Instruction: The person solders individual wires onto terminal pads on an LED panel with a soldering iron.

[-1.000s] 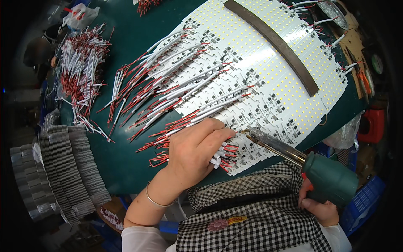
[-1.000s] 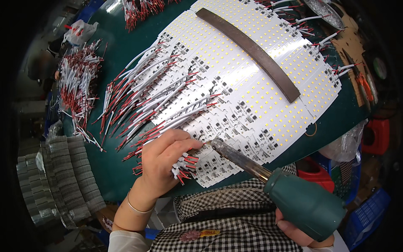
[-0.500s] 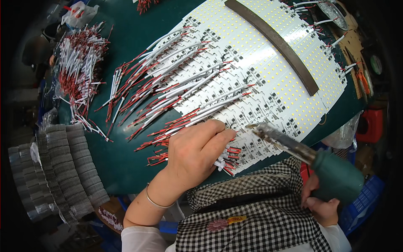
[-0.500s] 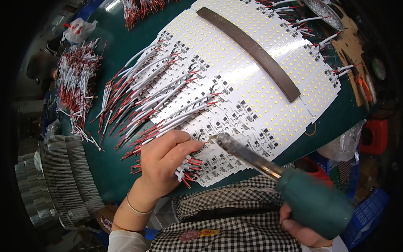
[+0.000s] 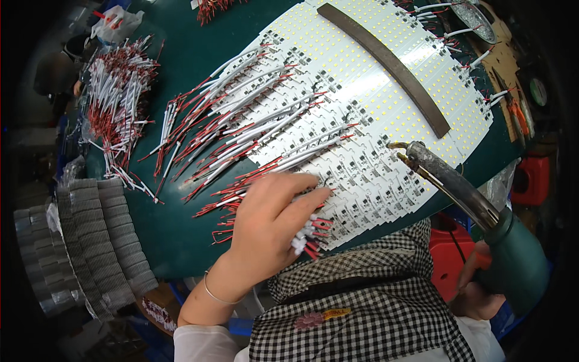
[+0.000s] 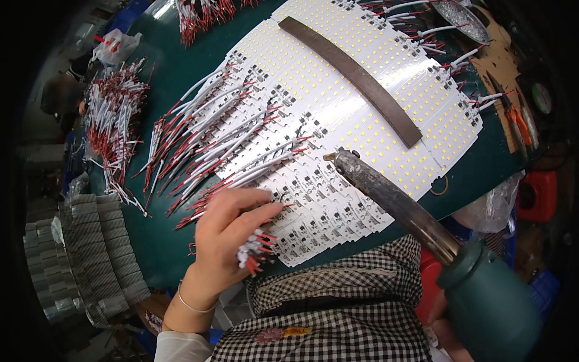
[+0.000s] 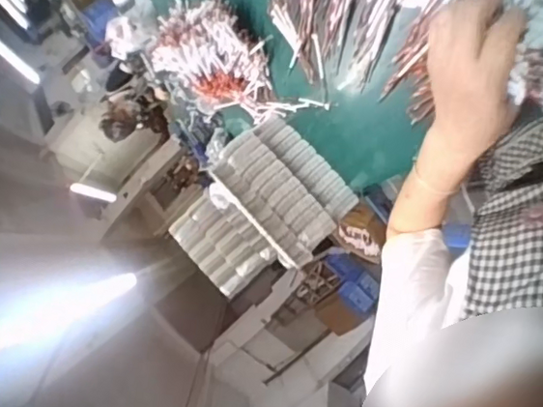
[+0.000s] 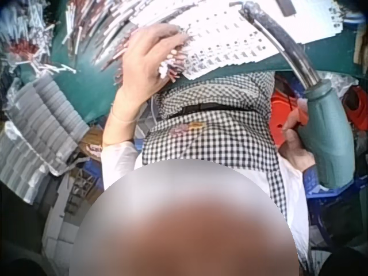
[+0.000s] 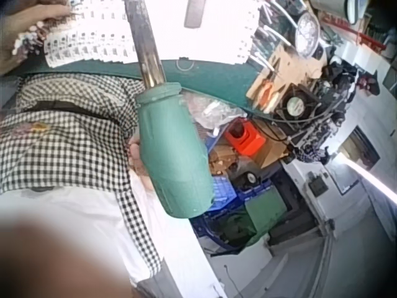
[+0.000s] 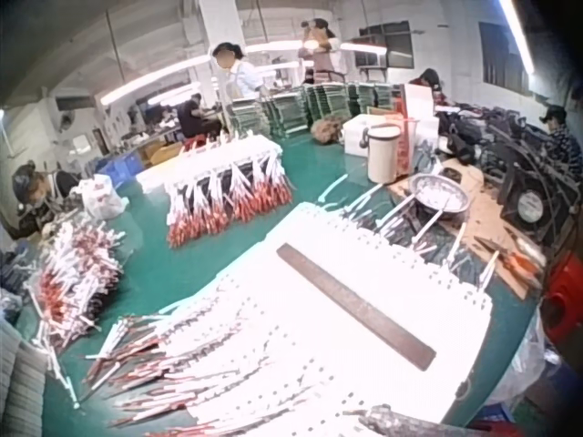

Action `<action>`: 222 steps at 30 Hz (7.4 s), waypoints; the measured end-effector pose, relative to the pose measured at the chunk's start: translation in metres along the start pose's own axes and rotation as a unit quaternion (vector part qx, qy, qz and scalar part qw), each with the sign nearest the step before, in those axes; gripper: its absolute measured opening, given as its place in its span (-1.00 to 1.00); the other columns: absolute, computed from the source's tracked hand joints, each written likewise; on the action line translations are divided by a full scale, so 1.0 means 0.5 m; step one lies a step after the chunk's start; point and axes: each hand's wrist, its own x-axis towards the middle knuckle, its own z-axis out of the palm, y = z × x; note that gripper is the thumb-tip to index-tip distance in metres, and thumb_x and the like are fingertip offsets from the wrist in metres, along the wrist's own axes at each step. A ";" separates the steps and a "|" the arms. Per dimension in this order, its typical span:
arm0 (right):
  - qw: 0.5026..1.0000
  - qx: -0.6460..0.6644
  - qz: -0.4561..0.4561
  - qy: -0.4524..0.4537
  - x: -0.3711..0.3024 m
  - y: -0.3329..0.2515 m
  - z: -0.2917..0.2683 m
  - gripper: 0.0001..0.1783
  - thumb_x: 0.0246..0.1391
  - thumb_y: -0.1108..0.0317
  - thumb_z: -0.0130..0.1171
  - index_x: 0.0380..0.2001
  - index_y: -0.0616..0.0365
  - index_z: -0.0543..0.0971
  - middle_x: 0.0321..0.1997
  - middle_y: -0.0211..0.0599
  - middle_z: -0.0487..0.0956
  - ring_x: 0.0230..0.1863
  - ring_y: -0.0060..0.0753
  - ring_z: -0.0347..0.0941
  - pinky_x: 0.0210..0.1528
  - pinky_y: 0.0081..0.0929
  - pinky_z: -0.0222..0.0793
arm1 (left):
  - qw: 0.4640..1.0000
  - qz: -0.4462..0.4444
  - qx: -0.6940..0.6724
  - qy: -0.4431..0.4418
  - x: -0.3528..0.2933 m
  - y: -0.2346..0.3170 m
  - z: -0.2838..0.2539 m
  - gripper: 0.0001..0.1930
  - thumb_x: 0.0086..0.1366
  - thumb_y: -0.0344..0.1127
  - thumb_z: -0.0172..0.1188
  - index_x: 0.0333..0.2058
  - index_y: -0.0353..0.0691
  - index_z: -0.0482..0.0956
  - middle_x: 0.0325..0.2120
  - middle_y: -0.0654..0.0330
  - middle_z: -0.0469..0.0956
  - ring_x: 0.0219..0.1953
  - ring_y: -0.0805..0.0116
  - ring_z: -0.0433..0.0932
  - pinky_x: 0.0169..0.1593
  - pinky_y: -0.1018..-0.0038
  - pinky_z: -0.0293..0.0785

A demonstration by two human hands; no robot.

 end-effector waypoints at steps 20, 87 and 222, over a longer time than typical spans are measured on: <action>0.836 0.431 0.298 0.164 0.040 -0.051 0.067 -0.26 -0.38 0.50 0.31 -0.04 0.65 0.31 -0.11 0.07 0.48 -0.70 -0.41 0.42 -0.72 -0.60 0.41 | 0.998 -0.009 0.044 0.046 0.027 0.027 0.008 -0.55 -0.18 -0.56 0.26 -0.18 -0.27 0.61 -0.29 0.01 0.57 -0.43 0.22 0.57 -0.41 0.45 0.49; 0.679 0.498 0.527 0.118 0.005 -0.003 0.104 -0.37 -0.41 0.56 0.18 -0.07 0.39 0.44 -0.50 -0.20 0.48 -0.60 -0.42 0.40 -0.57 -0.55 0.34 | 0.999 -0.035 -0.025 0.009 0.012 0.028 0.041 -0.45 -0.24 -0.63 0.24 -0.11 -0.39 0.52 -0.45 0.13 0.41 -0.56 0.25 0.46 -0.56 0.40 0.38; 0.943 0.306 0.116 0.058 -0.019 0.028 0.073 -0.24 -0.46 0.59 0.24 0.00 0.57 0.34 -0.06 0.10 0.48 -0.66 -0.37 0.44 -0.70 -0.58 0.41 | 0.996 0.036 0.067 0.040 0.024 0.021 0.059 -0.61 -0.11 -0.49 0.18 -0.19 -0.29 0.61 -0.57 0.25 0.36 -0.65 0.44 0.36 -0.64 0.52 0.26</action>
